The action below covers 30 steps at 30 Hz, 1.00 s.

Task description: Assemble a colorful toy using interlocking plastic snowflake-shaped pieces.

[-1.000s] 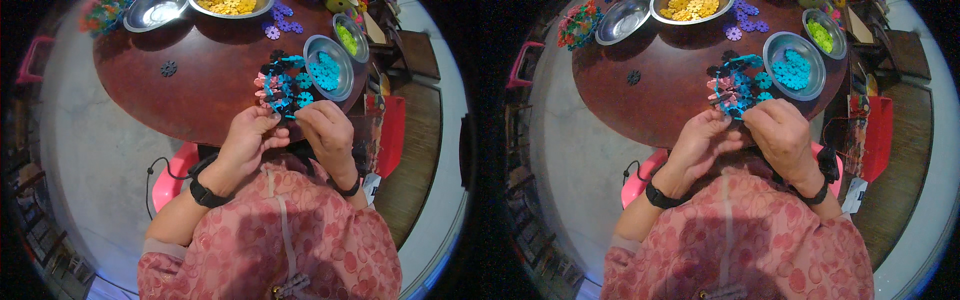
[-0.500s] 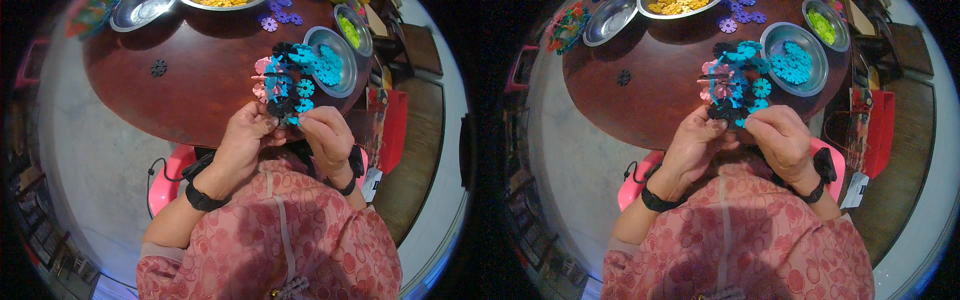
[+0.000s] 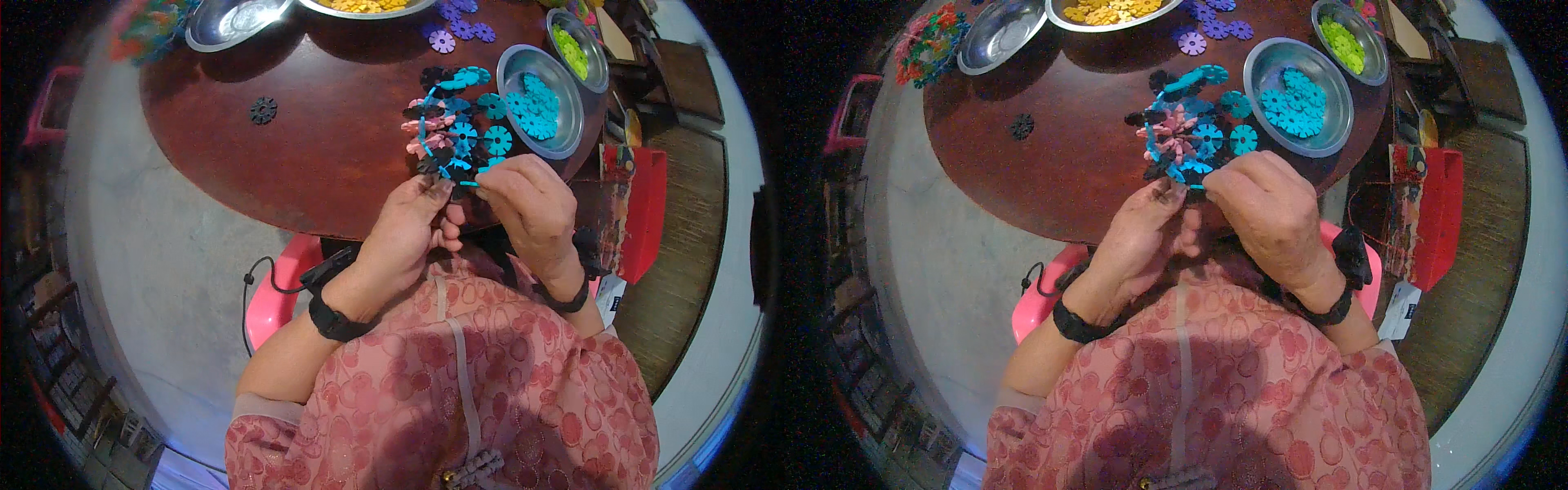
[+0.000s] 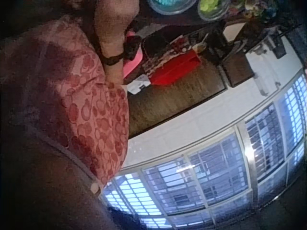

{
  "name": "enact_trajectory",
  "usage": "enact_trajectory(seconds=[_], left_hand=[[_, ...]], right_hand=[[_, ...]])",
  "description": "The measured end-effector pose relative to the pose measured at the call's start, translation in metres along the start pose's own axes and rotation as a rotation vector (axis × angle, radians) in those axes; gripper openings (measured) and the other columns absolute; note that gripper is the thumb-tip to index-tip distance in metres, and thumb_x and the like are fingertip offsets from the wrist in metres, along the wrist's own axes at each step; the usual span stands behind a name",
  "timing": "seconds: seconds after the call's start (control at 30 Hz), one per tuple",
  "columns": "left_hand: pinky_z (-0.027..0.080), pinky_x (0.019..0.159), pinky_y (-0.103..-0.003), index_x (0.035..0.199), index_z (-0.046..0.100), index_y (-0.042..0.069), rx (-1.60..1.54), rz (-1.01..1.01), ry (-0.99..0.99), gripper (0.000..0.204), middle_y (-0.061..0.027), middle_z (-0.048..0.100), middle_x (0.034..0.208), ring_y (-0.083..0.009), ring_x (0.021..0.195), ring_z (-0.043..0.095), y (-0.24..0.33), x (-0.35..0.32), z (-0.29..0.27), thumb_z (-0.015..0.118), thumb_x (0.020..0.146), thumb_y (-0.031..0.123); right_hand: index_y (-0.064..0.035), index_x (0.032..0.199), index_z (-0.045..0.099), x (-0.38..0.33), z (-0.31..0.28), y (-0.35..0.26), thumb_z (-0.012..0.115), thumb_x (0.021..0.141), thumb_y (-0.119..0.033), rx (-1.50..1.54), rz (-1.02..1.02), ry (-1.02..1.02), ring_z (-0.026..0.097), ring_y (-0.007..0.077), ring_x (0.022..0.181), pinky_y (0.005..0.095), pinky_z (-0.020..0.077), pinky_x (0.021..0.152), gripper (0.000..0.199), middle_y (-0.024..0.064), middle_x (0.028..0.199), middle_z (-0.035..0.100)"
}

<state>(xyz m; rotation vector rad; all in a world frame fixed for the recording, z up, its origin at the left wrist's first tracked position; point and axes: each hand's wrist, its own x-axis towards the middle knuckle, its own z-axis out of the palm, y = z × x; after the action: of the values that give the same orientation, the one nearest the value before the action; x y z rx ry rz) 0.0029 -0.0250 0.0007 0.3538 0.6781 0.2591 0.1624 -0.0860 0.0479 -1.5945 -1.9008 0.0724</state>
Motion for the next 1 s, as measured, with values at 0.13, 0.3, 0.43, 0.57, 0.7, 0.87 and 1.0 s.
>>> enact_trajectory(seconds=[0.13,0.3,0.43,0.57,0.7,0.87,1.0], left_hand=[[0.043,0.057,-0.028,0.104,0.051,0.010,-0.134,0.027,0.023,0.012,-0.0001,0.053,0.074,-0.0120,0.062,0.049,-0.005,0.001,-0.001,0.047,0.100,0.021],[0.043,0.055,-0.027,0.097,0.049,0.010,-0.191,0.046,0.045,0.011,0.0001,0.049,0.073,-0.0101,0.059,0.045,-0.005,0.001,0.003,0.046,0.100,0.020],[0.044,0.056,-0.027,0.098,0.049,0.010,-0.176,0.086,0.031,0.011,-0.0005,0.050,0.075,-0.0104,0.062,0.046,-0.001,-0.002,0.005,0.046,0.100,0.020],[0.047,0.059,-0.026,0.100,0.050,0.009,-0.044,0.139,0.039,0.012,-0.0014,0.052,0.079,-0.0108,0.065,0.049,0.008,-0.003,0.006,0.046,0.100,0.020],[0.053,0.072,-0.031,0.114,0.048,0.005,0.049,0.109,0.077,0.019,-0.0072,0.059,0.095,-0.0164,0.078,0.059,0.009,-0.001,0.001,0.046,0.097,0.012],[0.052,0.086,-0.046,0.119,0.046,0.004,-0.095,0.305,0.152,0.028,-0.0183,0.056,0.113,-0.0329,0.102,0.059,0.011,-0.002,0.005,0.044,0.096,0.019],[0.051,0.089,-0.048,0.121,0.046,0.009,-0.257,0.333,0.044,0.041,-0.0183,0.053,0.118,-0.0341,0.105,0.058,0.012,-0.002,0.000,0.044,0.095,0.041]], right_hand=[[-0.0055,0.079,0.056,0.013,-0.001,-0.007,0.062,0.070,-0.004,-0.030,0.004,-0.109,0.053,0.0277,0.067,0.0359,0.0448,0.058,0.010,0.0083,0.071,0.050],[-0.0057,0.076,0.052,0.021,0.005,-0.012,0.060,0.070,-0.004,-0.088,0.007,-0.183,0.054,0.0278,0.069,0.0364,0.0446,0.059,0.010,0.0088,0.071,0.048],[-0.0060,0.076,0.052,0.023,0.006,-0.010,0.060,0.070,-0.004,-0.060,-0.019,-0.142,0.054,0.0279,0.070,0.0364,0.0451,0.060,0.011,0.0085,0.072,0.049],[-0.0060,0.078,0.054,0.022,0.003,0.004,0.061,0.071,-0.005,-0.026,-0.063,-0.084,0.056,0.0279,0.070,0.0363,0.0466,0.059,0.011,0.0085,0.074,0.050],[-0.0063,0.082,0.056,0.023,-0.001,0.014,0.062,0.071,-0.003,-0.012,-0.041,-0.095,0.060,0.0279,0.071,0.0353,0.0487,0.057,0.013,0.0085,0.080,0.053],[-0.0024,0.085,0.058,0.025,-0.012,0.031,0.063,0.072,0.002,-0.016,-0.042,-0.125,0.061,0.0263,0.077,0.0320,0.0507,0.066,0.014,0.0100,0.087,0.057],[-0.0042,0.086,0.057,0.026,-0.014,0.039,0.064,0.068,0.003,0.051,-0.090,-0.085,0.062,0.0286,0.076,0.0341,0.0516,0.063,0.021,0.0098,0.086,0.055]])
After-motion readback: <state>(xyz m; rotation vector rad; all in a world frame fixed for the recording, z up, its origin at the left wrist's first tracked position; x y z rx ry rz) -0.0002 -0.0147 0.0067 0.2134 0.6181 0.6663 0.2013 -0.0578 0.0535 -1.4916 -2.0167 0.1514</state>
